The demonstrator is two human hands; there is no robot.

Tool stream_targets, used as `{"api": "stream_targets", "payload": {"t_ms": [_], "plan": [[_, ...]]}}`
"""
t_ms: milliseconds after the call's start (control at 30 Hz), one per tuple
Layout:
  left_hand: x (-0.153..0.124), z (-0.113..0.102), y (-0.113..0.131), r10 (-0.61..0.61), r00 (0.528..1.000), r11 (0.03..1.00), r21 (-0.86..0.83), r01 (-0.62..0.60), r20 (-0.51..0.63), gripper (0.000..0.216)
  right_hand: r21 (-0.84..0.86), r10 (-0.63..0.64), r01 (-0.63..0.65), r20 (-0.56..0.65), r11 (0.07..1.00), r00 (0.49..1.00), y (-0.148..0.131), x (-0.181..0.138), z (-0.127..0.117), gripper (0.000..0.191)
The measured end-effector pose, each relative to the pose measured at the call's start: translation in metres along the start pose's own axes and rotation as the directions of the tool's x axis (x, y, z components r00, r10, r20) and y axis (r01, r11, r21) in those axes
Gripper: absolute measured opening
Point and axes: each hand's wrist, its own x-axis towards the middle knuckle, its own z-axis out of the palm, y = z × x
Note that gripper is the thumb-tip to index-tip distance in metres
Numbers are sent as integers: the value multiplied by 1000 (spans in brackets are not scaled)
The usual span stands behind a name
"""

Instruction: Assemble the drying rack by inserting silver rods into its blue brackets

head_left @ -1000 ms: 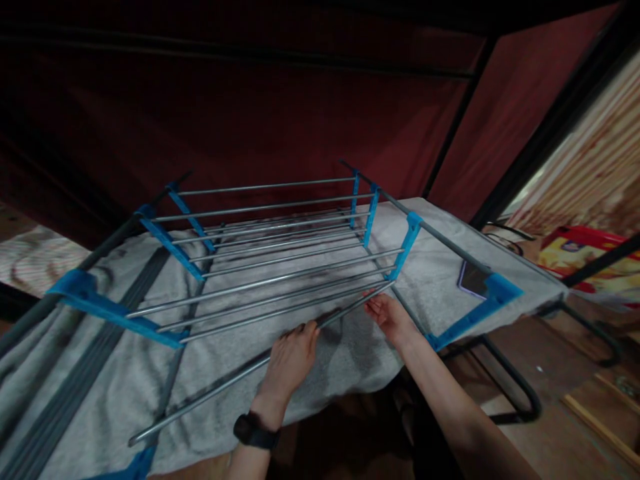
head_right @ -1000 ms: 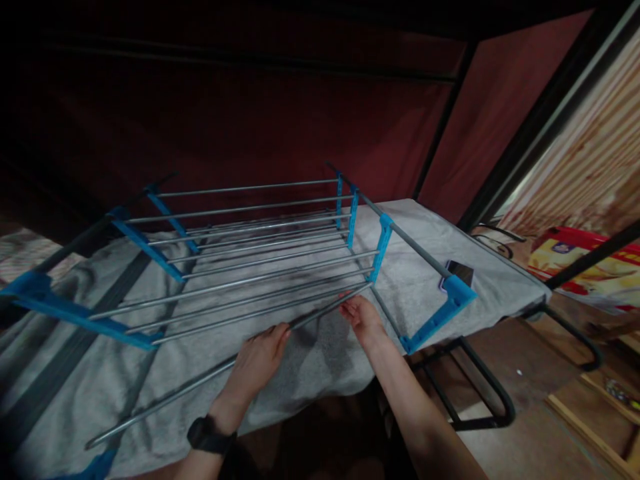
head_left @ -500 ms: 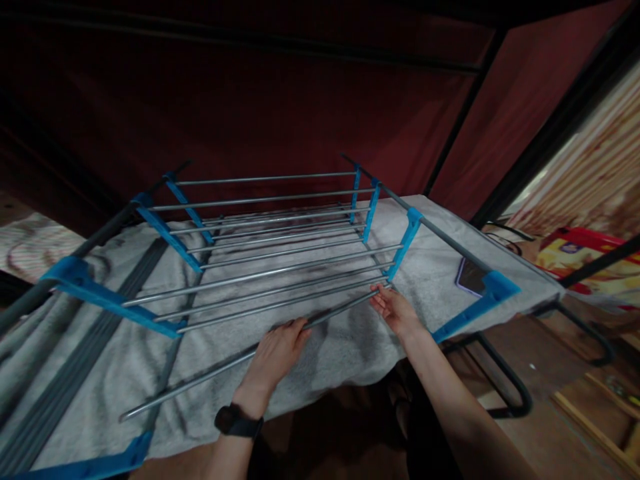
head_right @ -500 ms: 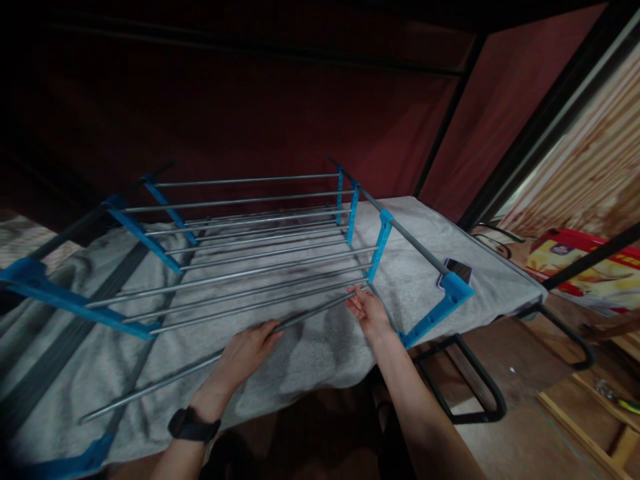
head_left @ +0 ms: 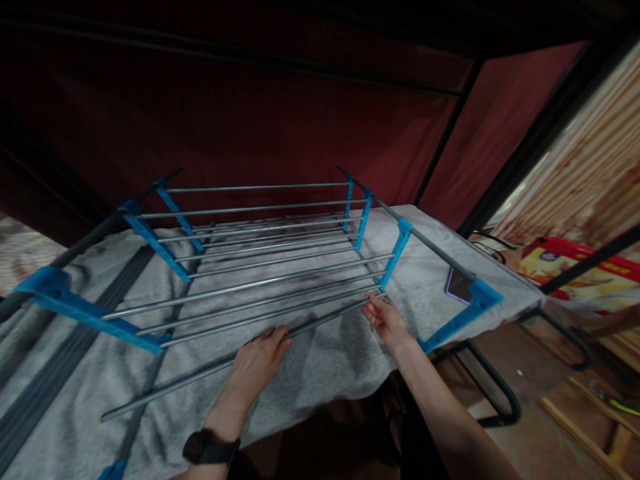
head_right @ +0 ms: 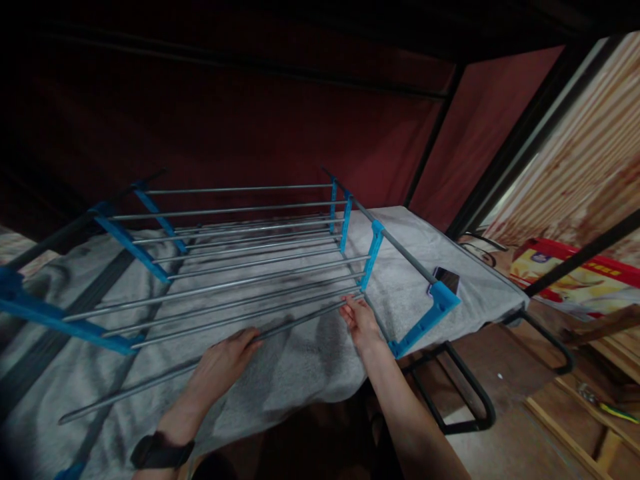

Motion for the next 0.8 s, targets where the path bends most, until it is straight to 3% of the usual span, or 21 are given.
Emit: {"api": "stream_targets", "payload": {"t_ms": [400,800], "plan": [[6,3,6,17,1000,1000,20,-17,-1,36,-6,2,-1,36,1000,999,8,-7,8,25],[7,5,5,21,999,1000,14,-21,-24,36,35,-62,63,-29,997,998,-3,11,-10,8]]}}
